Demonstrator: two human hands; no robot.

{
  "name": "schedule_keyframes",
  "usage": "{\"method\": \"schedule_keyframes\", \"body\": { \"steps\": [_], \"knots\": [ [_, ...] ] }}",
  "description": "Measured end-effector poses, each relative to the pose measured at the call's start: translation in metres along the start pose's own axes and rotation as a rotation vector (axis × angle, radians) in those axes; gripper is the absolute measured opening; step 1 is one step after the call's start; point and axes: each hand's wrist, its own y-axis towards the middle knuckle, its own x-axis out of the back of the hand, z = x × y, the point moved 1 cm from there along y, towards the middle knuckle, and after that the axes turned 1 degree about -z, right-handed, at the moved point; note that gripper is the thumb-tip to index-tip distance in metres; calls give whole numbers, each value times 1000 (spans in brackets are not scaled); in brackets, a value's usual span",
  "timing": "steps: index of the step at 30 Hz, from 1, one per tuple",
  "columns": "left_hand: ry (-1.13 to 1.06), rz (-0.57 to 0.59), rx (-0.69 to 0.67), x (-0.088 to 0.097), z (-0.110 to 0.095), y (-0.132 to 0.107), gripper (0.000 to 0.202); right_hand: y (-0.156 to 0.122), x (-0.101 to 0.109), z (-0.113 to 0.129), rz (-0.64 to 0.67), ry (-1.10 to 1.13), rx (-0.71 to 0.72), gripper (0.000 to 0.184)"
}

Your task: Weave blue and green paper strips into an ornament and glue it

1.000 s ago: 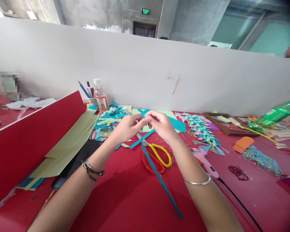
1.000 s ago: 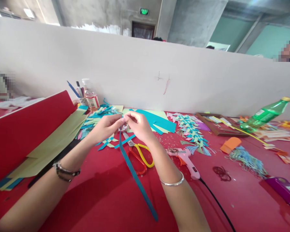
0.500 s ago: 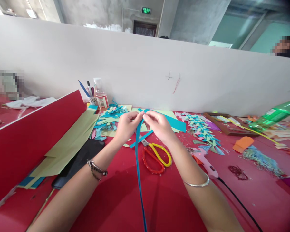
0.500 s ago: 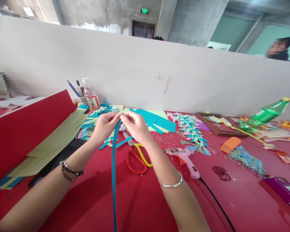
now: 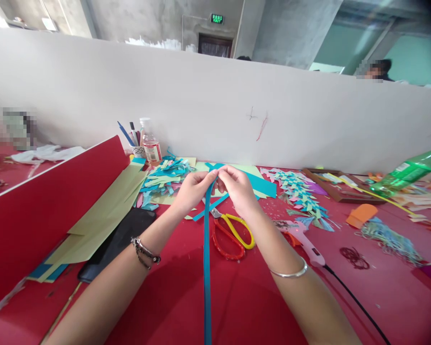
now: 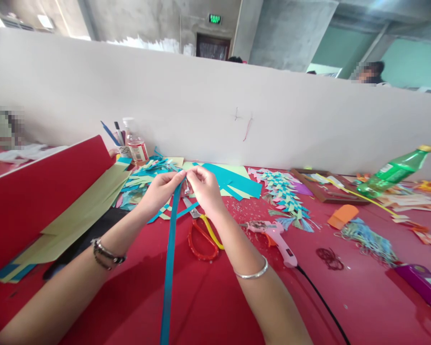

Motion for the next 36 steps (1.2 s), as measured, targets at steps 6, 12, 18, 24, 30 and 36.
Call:
{"method": "schedule_keyframes", "body": {
  "steps": [6, 12, 18, 24, 30, 36],
  "knots": [
    [8, -68, -25, 0, 1, -1, 42, 0, -1, 3, 130, -35, -18, 29],
    [-9, -163, -40, 0, 5, -2, 44, -1, -1, 0, 132, -56, -6, 29],
    [-154, -19, 59, -2, 5, 0, 45, -1, -2, 1, 22, 30, -34, 27],
    [-197, 92, 47, -7, -2, -3, 41, 3, 2, -1, -33, 50, -16, 28],
    [-186, 107, 111, -6, 4, 1, 42, 3, 3, 1, 9, 26, -36, 25],
    [-217, 43, 139, -2, 6, 1, 45, 2, 4, -1, 0, -21, -2, 27]
  ]
}}
